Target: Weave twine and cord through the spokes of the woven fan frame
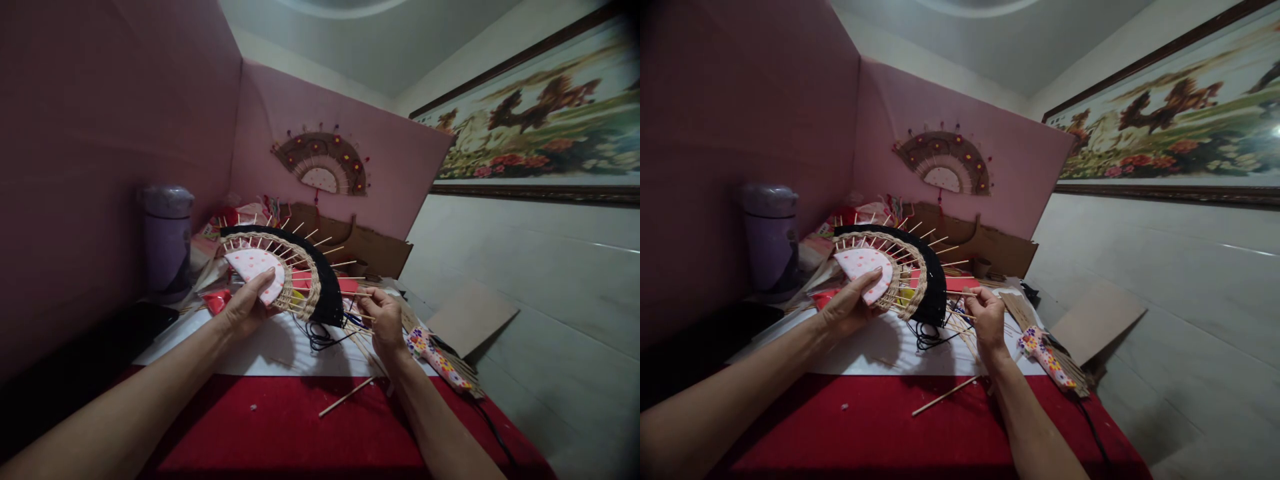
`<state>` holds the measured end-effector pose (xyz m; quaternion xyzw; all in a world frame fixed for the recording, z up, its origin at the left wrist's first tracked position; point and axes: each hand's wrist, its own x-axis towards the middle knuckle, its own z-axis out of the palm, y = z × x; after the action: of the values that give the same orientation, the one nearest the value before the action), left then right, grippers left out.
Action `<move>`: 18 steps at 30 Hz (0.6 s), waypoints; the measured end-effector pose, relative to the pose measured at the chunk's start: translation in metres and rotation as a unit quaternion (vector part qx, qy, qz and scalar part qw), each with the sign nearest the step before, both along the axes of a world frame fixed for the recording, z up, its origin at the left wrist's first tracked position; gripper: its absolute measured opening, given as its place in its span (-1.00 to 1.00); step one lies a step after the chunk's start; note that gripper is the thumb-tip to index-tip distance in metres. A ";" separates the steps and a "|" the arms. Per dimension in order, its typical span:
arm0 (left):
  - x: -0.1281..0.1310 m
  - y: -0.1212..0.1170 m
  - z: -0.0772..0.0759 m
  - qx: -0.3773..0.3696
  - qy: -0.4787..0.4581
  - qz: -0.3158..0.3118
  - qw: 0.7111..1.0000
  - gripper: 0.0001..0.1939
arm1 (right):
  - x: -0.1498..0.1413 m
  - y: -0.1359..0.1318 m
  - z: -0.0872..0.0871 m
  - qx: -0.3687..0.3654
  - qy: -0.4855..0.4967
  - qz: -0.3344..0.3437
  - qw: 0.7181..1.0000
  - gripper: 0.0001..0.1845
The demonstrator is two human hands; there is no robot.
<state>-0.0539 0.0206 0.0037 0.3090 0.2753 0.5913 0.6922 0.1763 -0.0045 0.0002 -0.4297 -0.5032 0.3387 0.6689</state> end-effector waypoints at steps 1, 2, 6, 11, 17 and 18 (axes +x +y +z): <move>0.000 0.000 0.000 0.000 0.000 -0.001 1.000 -0.69 | 0.000 0.000 0.000 0.000 0.000 0.000 1.000 -0.77; 0.000 0.001 -0.001 0.000 0.000 -0.001 1.000 -0.69 | 0.000 0.000 0.000 0.000 0.000 -0.001 1.000 -0.77; 0.000 0.001 -0.002 0.008 0.001 0.002 1.000 -0.70 | 0.000 0.000 0.000 0.004 -0.002 -0.003 1.000 -0.79; 0.000 0.000 0.001 -0.002 0.003 0.006 1.000 -0.77 | 0.001 0.000 -0.001 0.000 0.013 0.009 1.000 -0.78; 0.000 -0.002 0.003 0.002 0.008 -0.003 1.000 -0.80 | 0.001 0.000 0.000 -0.017 0.036 0.040 0.998 -0.76; 0.000 -0.001 0.002 0.001 0.010 -0.004 1.000 -0.79 | 0.001 0.000 0.000 -0.018 0.037 0.043 0.998 -0.75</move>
<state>-0.0539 0.0194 0.0059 0.3162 0.2803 0.5861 0.6913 0.1770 -0.0045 -0.0002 -0.4065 -0.4897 0.3918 0.6644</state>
